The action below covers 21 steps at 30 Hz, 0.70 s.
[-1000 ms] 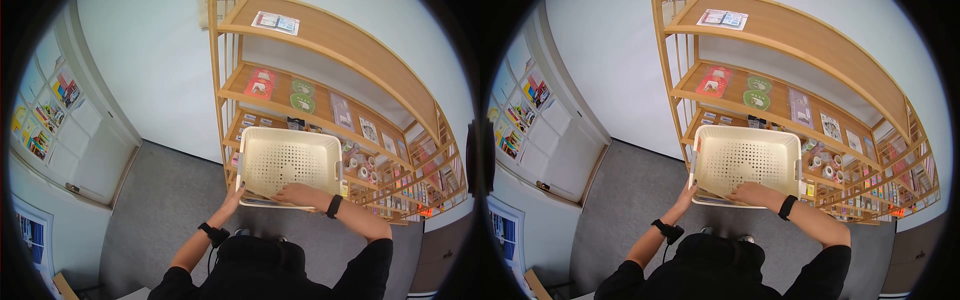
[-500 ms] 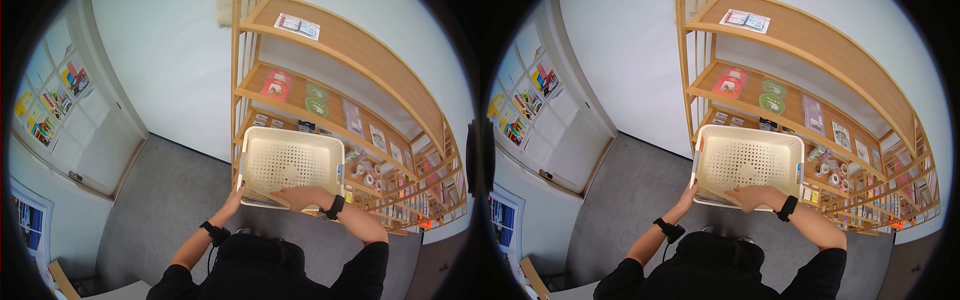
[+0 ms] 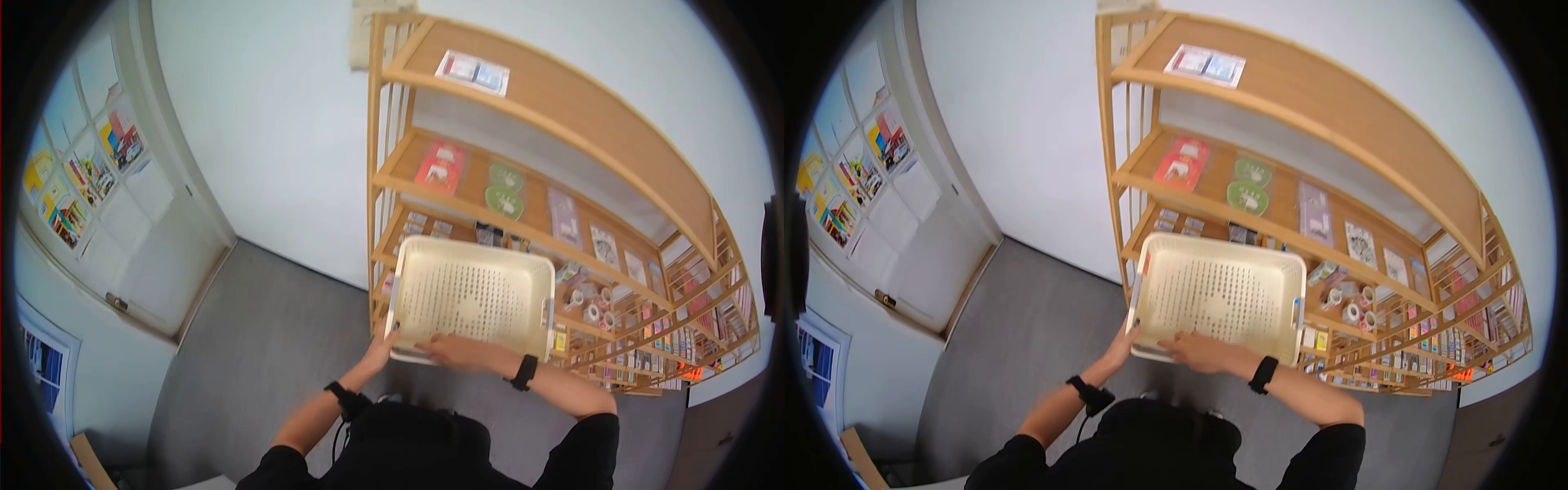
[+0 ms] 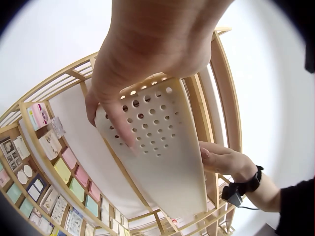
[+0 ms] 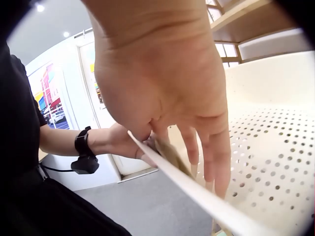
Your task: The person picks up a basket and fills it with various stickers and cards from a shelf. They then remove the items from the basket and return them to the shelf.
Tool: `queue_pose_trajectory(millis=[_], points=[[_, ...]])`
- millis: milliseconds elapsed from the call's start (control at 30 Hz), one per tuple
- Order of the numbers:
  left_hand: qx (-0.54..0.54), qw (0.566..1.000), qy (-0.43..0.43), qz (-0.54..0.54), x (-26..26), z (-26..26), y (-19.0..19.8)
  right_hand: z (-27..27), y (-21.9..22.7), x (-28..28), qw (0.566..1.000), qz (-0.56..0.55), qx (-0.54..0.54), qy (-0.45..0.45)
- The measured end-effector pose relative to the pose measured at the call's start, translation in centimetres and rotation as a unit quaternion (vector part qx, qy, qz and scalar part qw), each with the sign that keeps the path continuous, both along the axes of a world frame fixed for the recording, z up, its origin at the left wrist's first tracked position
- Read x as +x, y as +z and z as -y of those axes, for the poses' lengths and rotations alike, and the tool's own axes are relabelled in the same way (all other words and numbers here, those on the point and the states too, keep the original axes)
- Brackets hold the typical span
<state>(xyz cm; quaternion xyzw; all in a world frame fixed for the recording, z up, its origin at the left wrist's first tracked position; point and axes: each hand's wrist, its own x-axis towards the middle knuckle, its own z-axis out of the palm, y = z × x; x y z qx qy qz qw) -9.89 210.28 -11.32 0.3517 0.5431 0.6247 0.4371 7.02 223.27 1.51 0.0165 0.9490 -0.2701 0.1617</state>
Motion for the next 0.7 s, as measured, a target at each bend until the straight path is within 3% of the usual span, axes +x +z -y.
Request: queue_pose_trajectory(millis=[133,267,300,333,400,467,500,567,600,633,700], points=[[-0.009,0.996,-0.026,0.080,0.6,-0.3,-0.3,0.9,-0.9,-1.3,0.997,-0.078,-0.016,0.020],[-0.002,0.996,-0.032,0.080,0.1,-0.6,-2.1,1.3,-1.6,-1.6,1.000,-0.004,-0.009,-0.005],[-0.013,0.991,-0.040,0.125,0.2,-0.5,-2.2,1.5,-1.1,-1.7,0.999,0.031,-0.007,-0.018],[-0.025,0.984,-0.048,0.170,0.2,-0.5,-2.5,1.5,0.2,-2.1,0.999,0.026,0.000,-0.019],[-0.037,0.985,-0.059,0.156,0.0,-0.6,-3.5,1.5,3.6,-3.1,0.996,-0.035,0.086,-0.010],[-0.055,0.986,-0.068,0.143,-0.5,-0.6,-3.9,-0.2,10.6,-5.7,0.981,-0.140,0.123,-0.061],[-0.076,0.980,-0.059,0.177,-0.4,-0.2,-3.6,-1.8,12.8,-6.9,0.963,-0.213,0.145,-0.075],[-0.109,0.970,-0.046,0.210,-0.6,0.6,-2.9,-4.6,18.9,-8.7,0.859,-0.428,0.267,-0.083],[-0.107,0.971,-0.045,0.207,-0.6,1.1,-2.3,-5.2,22.4,-9.5,0.768,-0.501,0.385,-0.103],[-0.088,0.972,-0.039,0.214,-0.5,1.6,-1.7,-6.7,24.5,-10.4,0.727,-0.579,0.343,-0.136],[-0.076,0.971,-0.025,0.224,-0.7,2.1,-1.0,-8.4,28.5,-11.9,0.673,-0.591,0.397,-0.200]])
